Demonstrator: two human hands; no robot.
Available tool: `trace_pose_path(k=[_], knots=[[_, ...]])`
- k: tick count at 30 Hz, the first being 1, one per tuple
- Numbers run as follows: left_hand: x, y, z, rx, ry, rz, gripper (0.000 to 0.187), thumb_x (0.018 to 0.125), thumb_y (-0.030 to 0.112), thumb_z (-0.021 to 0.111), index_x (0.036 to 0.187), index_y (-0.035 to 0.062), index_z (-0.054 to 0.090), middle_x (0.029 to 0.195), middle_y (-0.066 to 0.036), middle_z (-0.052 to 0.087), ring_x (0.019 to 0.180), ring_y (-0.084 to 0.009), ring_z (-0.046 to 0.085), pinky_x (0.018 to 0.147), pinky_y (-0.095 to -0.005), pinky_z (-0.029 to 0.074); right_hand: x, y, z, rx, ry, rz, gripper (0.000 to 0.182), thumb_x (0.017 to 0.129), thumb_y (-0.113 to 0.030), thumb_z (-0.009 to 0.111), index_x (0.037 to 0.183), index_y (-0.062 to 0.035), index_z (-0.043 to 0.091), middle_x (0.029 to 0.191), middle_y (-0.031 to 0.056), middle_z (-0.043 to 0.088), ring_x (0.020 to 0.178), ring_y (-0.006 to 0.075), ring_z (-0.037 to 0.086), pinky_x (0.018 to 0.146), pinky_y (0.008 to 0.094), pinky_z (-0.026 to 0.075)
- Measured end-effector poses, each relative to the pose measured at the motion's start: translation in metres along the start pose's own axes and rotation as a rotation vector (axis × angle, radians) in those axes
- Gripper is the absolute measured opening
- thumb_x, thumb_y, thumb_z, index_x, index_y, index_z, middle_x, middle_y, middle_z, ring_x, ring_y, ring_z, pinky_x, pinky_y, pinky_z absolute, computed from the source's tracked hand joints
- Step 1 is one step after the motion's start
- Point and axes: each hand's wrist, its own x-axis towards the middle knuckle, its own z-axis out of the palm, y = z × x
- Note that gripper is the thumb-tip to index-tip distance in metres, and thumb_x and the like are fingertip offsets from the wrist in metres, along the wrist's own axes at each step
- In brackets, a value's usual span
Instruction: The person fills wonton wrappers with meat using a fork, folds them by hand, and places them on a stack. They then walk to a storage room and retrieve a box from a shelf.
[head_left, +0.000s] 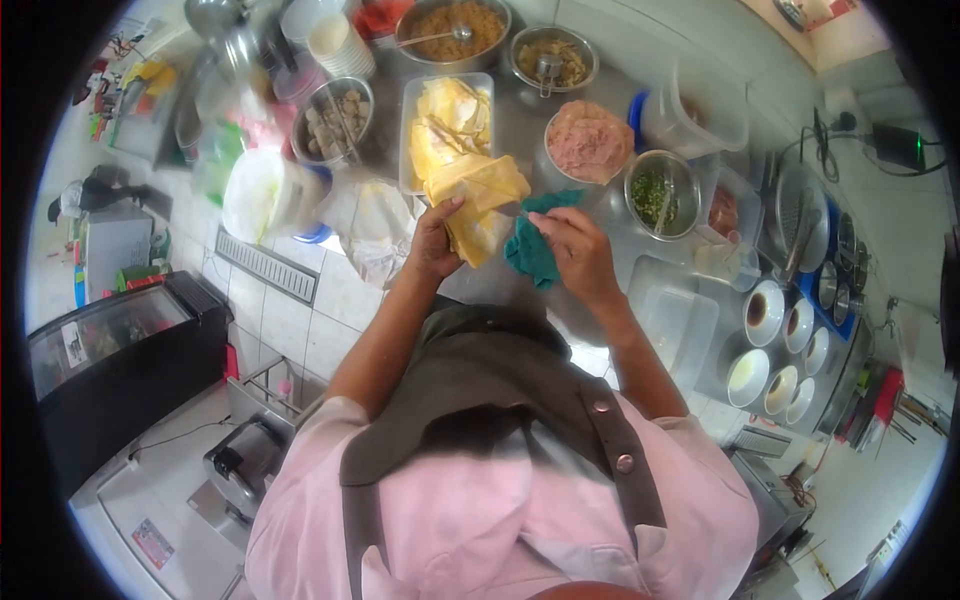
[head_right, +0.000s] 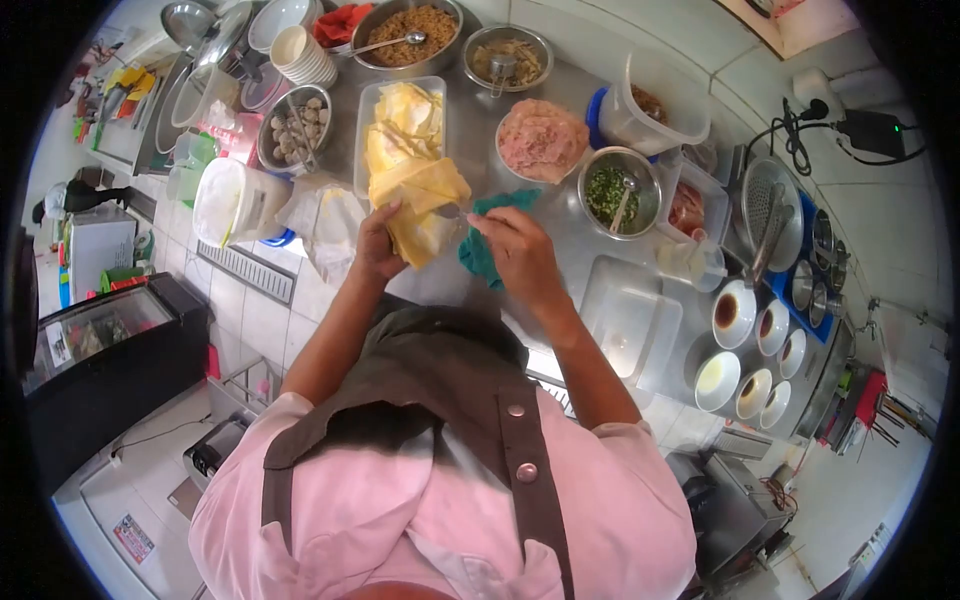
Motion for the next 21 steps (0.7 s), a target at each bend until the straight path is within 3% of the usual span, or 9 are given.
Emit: trace_pose_path(k=[2, 5, 7, 9, 13, 15, 16, 18, 21], knots=[[0.001, -0.005, 0.002, -0.053, -0.001, 0.020, 0.050, 0.085, 0.013, 0.065, 0.130, 0.0012, 0.047, 0.118, -0.012, 0.061, 0.106, -0.0277, 0.062, 0.092, -0.0414, 0.052, -0.003, -0.003, 0.005, -0.099, 0.005, -0.050, 0.030, 0.077, 0.004, 0.064, 0.104, -0.0084, 0.071, 0.092, 0.0079, 0.064, 0.083, 0.0267, 0.063, 0.071, 0.0345, 0.051], [0.004, -0.012, 0.003, 0.149, -0.002, 0.125, 0.057, 0.086, 0.021, 0.067, 0.133, 0.0014, 0.042, 0.124, -0.015, 0.057, 0.111, -0.0292, 0.060, 0.096, -0.0421, 0.050, -0.005, -0.006, 0.008, -0.204, 0.001, -0.082, 0.031, 0.076, 0.004, 0.064, 0.104, -0.0085, 0.070, 0.093, 0.0075, 0.062, 0.085, 0.0272, 0.063, 0.073, 0.0365, 0.051], [0.005, -0.013, 0.010, 0.290, 0.088, 0.198, 0.055, 0.082, 0.006, 0.070, 0.131, 0.0030, 0.045, 0.118, -0.013, 0.060, 0.107, -0.0276, 0.062, 0.092, -0.0404, 0.053, -0.009, -0.007, 0.007, -0.212, -0.007, -0.060, 0.031, 0.077, 0.003, 0.064, 0.105, -0.0085, 0.070, 0.093, 0.0076, 0.062, 0.085, 0.0273, 0.063, 0.074, 0.0368, 0.051], [0.007, -0.016, 0.006, 0.242, 0.126, 0.218, 0.055, 0.082, 0.004, 0.070, 0.131, 0.0030, 0.045, 0.118, -0.013, 0.060, 0.106, -0.0283, 0.062, 0.090, -0.0410, 0.054, -0.014, -0.004, 0.003, -0.041, -0.109, 0.114, 0.028, 0.079, 0.001, 0.065, 0.105, -0.0081, 0.070, 0.094, 0.0083, 0.063, 0.087, 0.0275, 0.063, 0.075, 0.0376, 0.051], [0.013, -0.008, -0.015, 0.145, 0.231, 0.216, 0.053, 0.084, 0.005, 0.070, 0.131, 0.0030, 0.044, 0.118, -0.014, 0.060, 0.105, -0.0301, 0.063, 0.086, -0.0438, 0.056, -0.028, 0.019, -0.008, 0.082, -0.087, 0.232, 0.029, 0.081, 0.000, 0.062, 0.109, -0.0066, 0.068, 0.094, 0.0111, 0.063, 0.089, 0.0296, 0.063, 0.075, 0.0376, 0.051], [0.008, -0.002, -0.014, 0.161, 0.254, 0.218, 0.051, 0.085, 0.005, 0.069, 0.130, 0.0030, 0.044, 0.118, -0.014, 0.060, 0.105, -0.0308, 0.063, 0.086, -0.0446, 0.056, -0.033, 0.036, -0.016, -0.058, 0.111, 0.350, 0.034, 0.083, 0.005, 0.057, 0.113, -0.0061, 0.067, 0.097, 0.0145, 0.062, 0.083, 0.0291, 0.062, 0.074, 0.0339, 0.051], [0.006, 0.000, -0.012, 0.172, 0.260, 0.208, 0.051, 0.085, 0.005, 0.068, 0.130, 0.0029, 0.044, 0.119, -0.014, 0.059, 0.106, -0.0311, 0.062, 0.087, -0.0450, 0.056, -0.038, 0.047, -0.018, -0.062, 0.111, 0.348, 0.034, 0.083, 0.005, 0.057, 0.113, -0.0061, 0.067, 0.097, 0.0145, 0.062, 0.083, 0.0291, 0.062, 0.074, 0.0339, 0.051], [0.004, 0.000, -0.011, 0.183, 0.261, 0.202, 0.051, 0.085, 0.004, 0.068, 0.130, 0.0029, 0.044, 0.120, -0.014, 0.059, 0.107, -0.0314, 0.061, 0.088, -0.0453, 0.055, -0.042, 0.064, -0.019, -0.356, 0.136, 0.373, 0.035, 0.084, 0.003, 0.054, 0.117, -0.0033, 0.064, 0.104, 0.0162, 0.060, 0.096, 0.0334, 0.060, 0.082, 0.0388, 0.049], [0.002, -0.007, -0.016, 0.184, 0.229, 0.187, 0.053, 0.085, 0.002, 0.067, 0.131, 0.0025, 0.043, 0.123, -0.014, 0.057, 0.110, -0.0320, 0.060, 0.090, -0.0458, 0.054, -0.036, 0.074, -0.010, -0.388, 0.078, 0.407, 0.036, 0.083, 0.001, 0.056, 0.119, -0.0024, 0.062, 0.107, 0.0160, 0.059, 0.098, 0.0328, 0.059, 0.086, 0.0411, 0.047]])
